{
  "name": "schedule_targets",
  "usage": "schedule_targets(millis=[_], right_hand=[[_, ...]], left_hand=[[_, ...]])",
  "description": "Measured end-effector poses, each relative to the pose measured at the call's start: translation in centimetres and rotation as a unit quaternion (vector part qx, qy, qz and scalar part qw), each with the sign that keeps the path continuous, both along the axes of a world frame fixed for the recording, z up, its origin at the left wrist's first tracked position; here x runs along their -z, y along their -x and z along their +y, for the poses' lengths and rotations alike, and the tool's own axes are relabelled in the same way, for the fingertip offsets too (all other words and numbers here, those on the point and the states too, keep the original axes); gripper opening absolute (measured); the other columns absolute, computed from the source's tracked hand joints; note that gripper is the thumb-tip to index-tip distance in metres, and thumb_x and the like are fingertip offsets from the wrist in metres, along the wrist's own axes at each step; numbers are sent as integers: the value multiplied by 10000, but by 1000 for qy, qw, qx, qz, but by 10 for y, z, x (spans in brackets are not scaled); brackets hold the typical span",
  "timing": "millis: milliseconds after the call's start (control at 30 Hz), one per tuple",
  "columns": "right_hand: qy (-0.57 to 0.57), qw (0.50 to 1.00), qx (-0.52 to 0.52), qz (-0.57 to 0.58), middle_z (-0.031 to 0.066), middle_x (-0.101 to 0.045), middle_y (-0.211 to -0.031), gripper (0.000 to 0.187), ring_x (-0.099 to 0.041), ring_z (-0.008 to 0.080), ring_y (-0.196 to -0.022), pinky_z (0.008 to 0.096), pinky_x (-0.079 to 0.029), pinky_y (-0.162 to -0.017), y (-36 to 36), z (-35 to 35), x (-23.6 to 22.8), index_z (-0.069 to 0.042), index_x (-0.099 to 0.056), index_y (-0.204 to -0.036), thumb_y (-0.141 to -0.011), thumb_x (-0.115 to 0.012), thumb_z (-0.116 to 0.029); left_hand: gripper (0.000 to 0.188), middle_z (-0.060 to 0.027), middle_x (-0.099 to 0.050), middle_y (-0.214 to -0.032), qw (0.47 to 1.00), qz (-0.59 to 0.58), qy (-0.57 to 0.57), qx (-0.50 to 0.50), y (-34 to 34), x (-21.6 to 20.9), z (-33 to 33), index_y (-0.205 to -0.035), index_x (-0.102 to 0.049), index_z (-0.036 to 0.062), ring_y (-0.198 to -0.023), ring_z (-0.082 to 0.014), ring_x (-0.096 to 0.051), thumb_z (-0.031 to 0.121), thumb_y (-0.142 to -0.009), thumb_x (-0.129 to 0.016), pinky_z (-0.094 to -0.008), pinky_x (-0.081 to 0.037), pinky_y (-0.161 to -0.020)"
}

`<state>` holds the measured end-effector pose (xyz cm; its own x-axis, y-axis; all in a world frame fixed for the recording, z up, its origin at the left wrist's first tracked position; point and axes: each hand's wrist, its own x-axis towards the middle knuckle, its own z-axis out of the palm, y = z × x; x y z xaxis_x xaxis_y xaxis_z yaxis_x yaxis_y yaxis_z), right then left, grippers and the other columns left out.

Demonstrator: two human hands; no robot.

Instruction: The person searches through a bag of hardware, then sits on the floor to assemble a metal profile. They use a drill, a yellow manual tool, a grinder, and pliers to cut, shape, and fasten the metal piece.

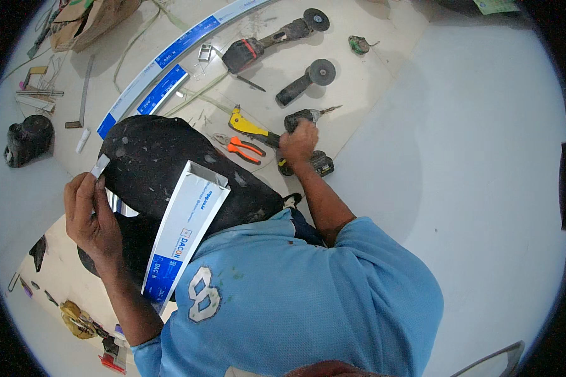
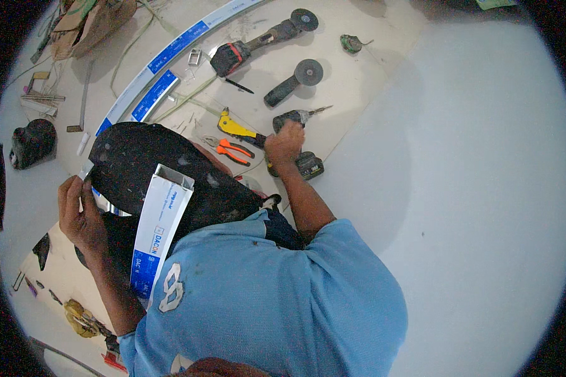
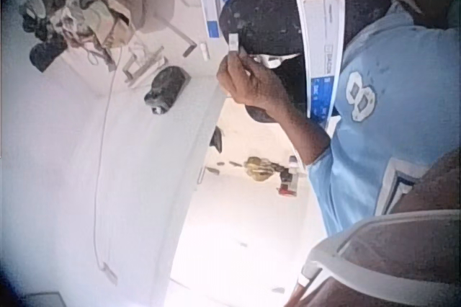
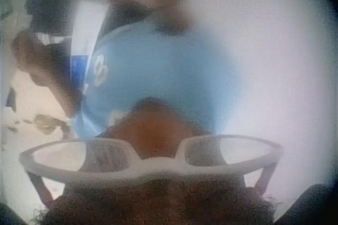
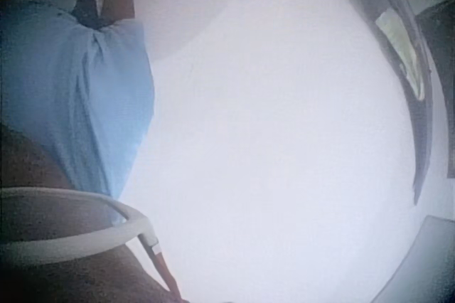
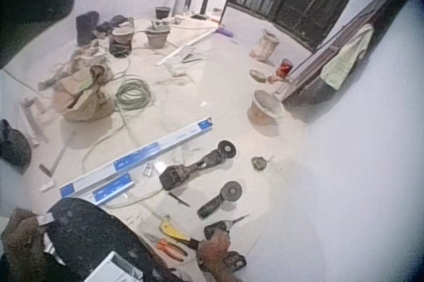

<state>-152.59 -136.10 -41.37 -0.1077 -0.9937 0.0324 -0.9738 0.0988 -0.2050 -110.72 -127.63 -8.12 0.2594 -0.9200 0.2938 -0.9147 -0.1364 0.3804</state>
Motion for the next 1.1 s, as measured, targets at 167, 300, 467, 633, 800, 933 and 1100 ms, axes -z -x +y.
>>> schedule_targets(millis=[167,300,467,633,800,933,1100], right_hand=[[-143,969,169,-113,268,-601,-1319,764,-608,475,-1264,550,-517,-1110,47,-26,4,63,-530,-1340,-757,-876,-288],[-194,951,182,-160,280,-585,-1377,892,-639,496,-1257,549,-550,-1089,55,-20,27,54,-456,-1447,-737,-895,-260],[-194,949,179,-169,288,-601,-1354,919,-636,493,-1272,547,-551,-1087,51,-16,40,21,-414,-1498,-747,-885,-222],[-161,965,129,-165,274,-700,-939,364,-718,474,-1022,564,-569,-914,137,-52,123,37,-672,-1129,-914,-753,-246],[-67,683,489,-539,175,-747,-833,366,-705,252,-687,452,-511,-518,176,-130,134,15,-774,-928,-1028,-676,-323],[-307,943,92,86,125,-812,-946,292,-778,263,-803,403,-593,-595,178,-144,111,-11,-814,-1006,-1037,-696,-276],[-397,891,45,216,119,-837,-1180,233,-817,322,-1065,424,-675,-837,225,-147,100,-53,-849,-1097,-1020,-695,-210]], left_hand=[[133,-144,-770,-1134,995,97,7,-11,-12,7,2,-1156,-760,-13,-1045,-195,-722,-15,-1024,-738,-347,-586,-919],[154,-124,-756,-1145,981,186,34,-41,-10,14,3,-1190,-739,-9,-1061,-164,-692,-18,-1037,-726,-331,-560,-957],[141,-98,-722,-1186,956,290,33,9,-23,22,7,-1197,-724,-15,-1105,-153,-666,-18,-1058,-701,-323,-540,-984],[122,-87,-711,-1182,962,273,13,-15,-19,15,10,-1196,-713,-9,-1075,-134,-653,5,-1080,-678,-323,-543,-972],[122,-89,-728,-1170,956,292,23,-31,-32,27,17,-1189,-716,-2,-1037,-133,-664,38,-1075,-701,-315,-550,-933],[141,-96,-743,-1134,954,293,25,-47,-27,13,26,-1199,-719,2,-984,-138,-681,58,-1070,-715,-309,-554,-892],[153,-114,-745,-1156,947,316,45,-35,-28,11,28,-1213,-729,1,-995,-151,-690,58,-1073,-710,-309,-558,-880]])
